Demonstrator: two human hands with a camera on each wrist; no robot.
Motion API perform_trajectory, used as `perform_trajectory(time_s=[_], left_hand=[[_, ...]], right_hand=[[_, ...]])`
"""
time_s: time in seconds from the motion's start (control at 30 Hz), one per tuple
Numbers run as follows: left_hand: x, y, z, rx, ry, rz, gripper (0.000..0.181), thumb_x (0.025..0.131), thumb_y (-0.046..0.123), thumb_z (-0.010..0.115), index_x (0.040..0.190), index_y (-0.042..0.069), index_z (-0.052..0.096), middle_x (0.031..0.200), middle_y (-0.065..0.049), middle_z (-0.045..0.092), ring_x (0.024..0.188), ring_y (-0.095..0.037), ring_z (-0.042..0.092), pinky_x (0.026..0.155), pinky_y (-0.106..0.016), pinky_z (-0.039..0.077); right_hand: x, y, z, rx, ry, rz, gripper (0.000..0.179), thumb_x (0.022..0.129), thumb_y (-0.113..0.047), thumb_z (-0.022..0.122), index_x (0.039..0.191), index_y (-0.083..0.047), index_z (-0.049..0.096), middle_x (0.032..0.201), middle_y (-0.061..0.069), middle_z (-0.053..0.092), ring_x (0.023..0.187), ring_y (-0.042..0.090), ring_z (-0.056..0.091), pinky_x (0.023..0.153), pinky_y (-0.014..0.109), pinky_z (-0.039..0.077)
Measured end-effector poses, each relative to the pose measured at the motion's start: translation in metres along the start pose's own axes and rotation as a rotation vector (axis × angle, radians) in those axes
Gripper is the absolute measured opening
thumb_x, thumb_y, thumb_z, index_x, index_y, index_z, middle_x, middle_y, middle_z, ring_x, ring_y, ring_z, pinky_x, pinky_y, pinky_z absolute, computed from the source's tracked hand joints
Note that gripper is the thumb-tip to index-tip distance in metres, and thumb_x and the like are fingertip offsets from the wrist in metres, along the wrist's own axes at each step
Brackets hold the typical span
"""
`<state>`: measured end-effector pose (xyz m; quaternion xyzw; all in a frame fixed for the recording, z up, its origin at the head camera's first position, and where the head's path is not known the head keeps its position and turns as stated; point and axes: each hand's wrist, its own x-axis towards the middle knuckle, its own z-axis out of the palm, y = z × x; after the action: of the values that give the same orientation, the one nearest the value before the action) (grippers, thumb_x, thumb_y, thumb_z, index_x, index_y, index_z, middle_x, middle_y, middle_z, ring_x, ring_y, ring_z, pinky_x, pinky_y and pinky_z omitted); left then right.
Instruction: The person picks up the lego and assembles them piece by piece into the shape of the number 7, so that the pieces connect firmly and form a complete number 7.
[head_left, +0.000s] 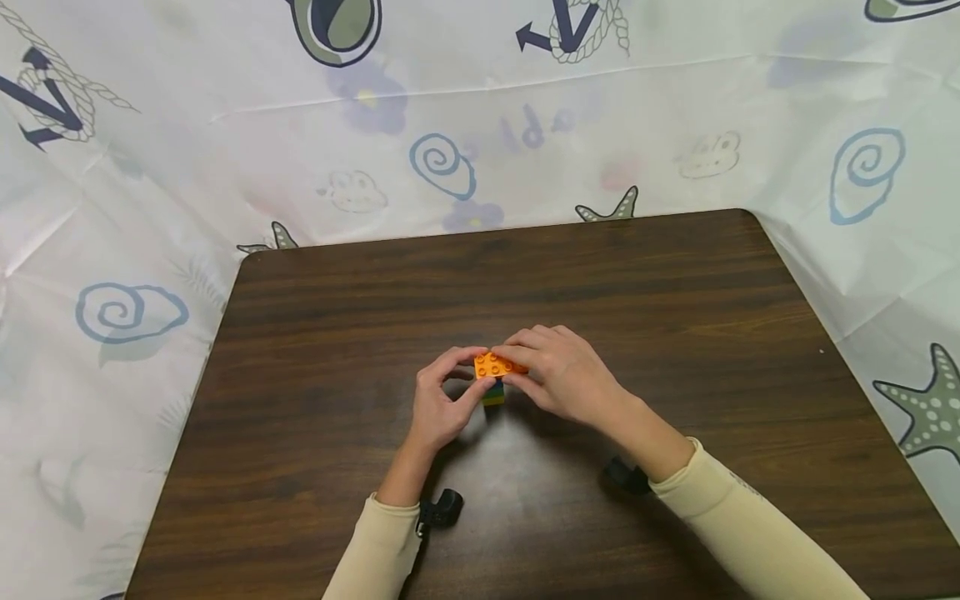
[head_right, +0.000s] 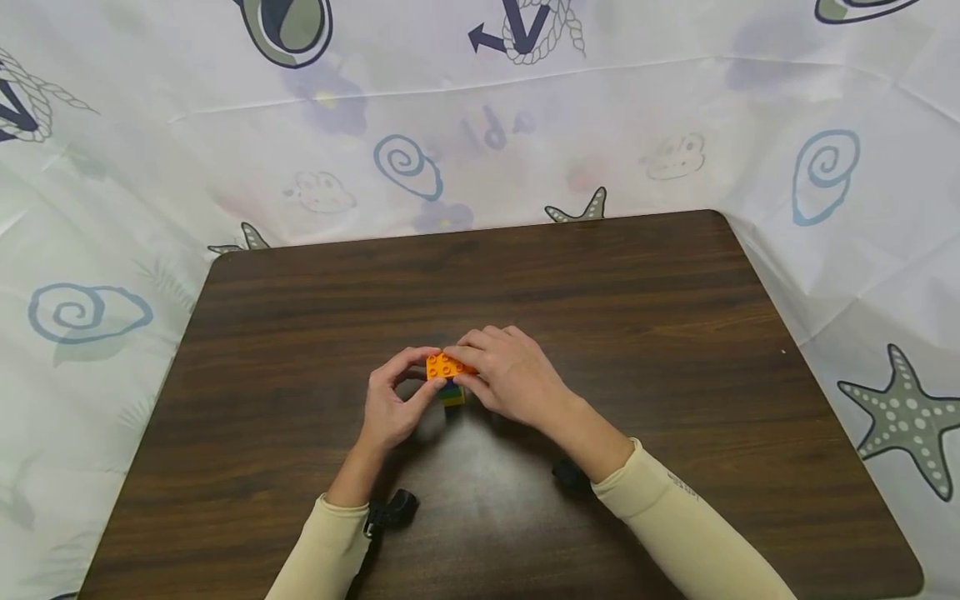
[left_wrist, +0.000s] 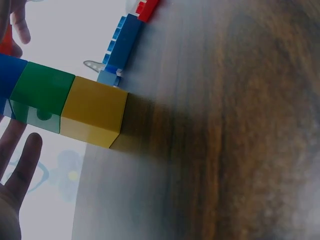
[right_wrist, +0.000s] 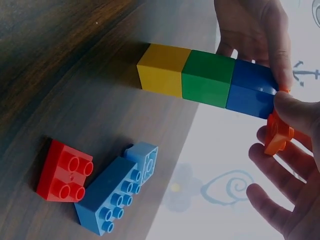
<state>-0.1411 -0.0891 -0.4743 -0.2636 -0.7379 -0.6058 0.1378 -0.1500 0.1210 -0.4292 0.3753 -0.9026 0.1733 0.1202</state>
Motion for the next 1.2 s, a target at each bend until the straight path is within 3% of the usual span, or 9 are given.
perform_trajectory(time_s=[0.43,0.7,0.9,1.03,1.2], left_hand=[[0.003,0.003,-0.003,-0.012,-0.043,0.019,0.037,0.076,-0.016,0.073,0.110,-0.006,0.066,0.098,-0.017,0.069,0.088,-0.027,0.065,0.069,-0.055,0.054],[0.004,0.008,-0.010,0.017,-0.095,-0.014,0.035,0.081,-0.010,0.073,0.114,-0.005,0.065,0.104,-0.016,0.069,0.094,-0.026,0.064,0.074,-0.060,0.051],[0.002,0.005,-0.010,0.009,-0.084,-0.042,0.034,0.081,-0.009,0.073,0.115,-0.006,0.065,0.107,-0.015,0.069,0.093,-0.025,0.064,0.075,-0.059,0.050],[0.002,0.006,-0.008,-0.003,-0.090,-0.078,0.036,0.081,-0.006,0.074,0.116,-0.004,0.065,0.109,-0.013,0.068,0.093,-0.024,0.064,0.079,-0.054,0.052],[0.009,0.013,0.001,-0.016,-0.133,-0.106,0.047,0.080,-0.001,0.078,0.124,0.000,0.061,0.114,-0.011,0.067,0.098,-0.024,0.062,0.084,-0.039,0.050]], right_hand=[[0.000,-0.001,-0.001,0.026,-0.007,0.018,0.040,0.087,-0.027,0.077,0.122,-0.011,0.069,0.111,0.000,0.065,0.094,0.018,0.059,0.078,0.035,0.049],[-0.002,0.001,-0.003,0.078,-0.009,0.036,0.045,0.085,-0.031,0.079,0.124,-0.011,0.068,0.110,0.001,0.067,0.093,0.017,0.062,0.082,0.038,0.049],[-0.004,0.005,-0.004,0.088,-0.017,0.047,0.045,0.084,-0.032,0.079,0.122,-0.010,0.069,0.106,-0.001,0.068,0.086,0.016,0.061,0.079,0.036,0.049],[-0.005,0.006,-0.005,0.104,-0.013,0.047,0.044,0.085,-0.031,0.079,0.122,-0.010,0.069,0.106,-0.002,0.068,0.084,0.015,0.061,0.077,0.035,0.050],[-0.006,0.007,-0.006,0.115,-0.020,0.048,0.045,0.084,-0.027,0.080,0.124,-0.011,0.068,0.109,-0.002,0.068,0.085,0.016,0.061,0.079,0.036,0.051]])
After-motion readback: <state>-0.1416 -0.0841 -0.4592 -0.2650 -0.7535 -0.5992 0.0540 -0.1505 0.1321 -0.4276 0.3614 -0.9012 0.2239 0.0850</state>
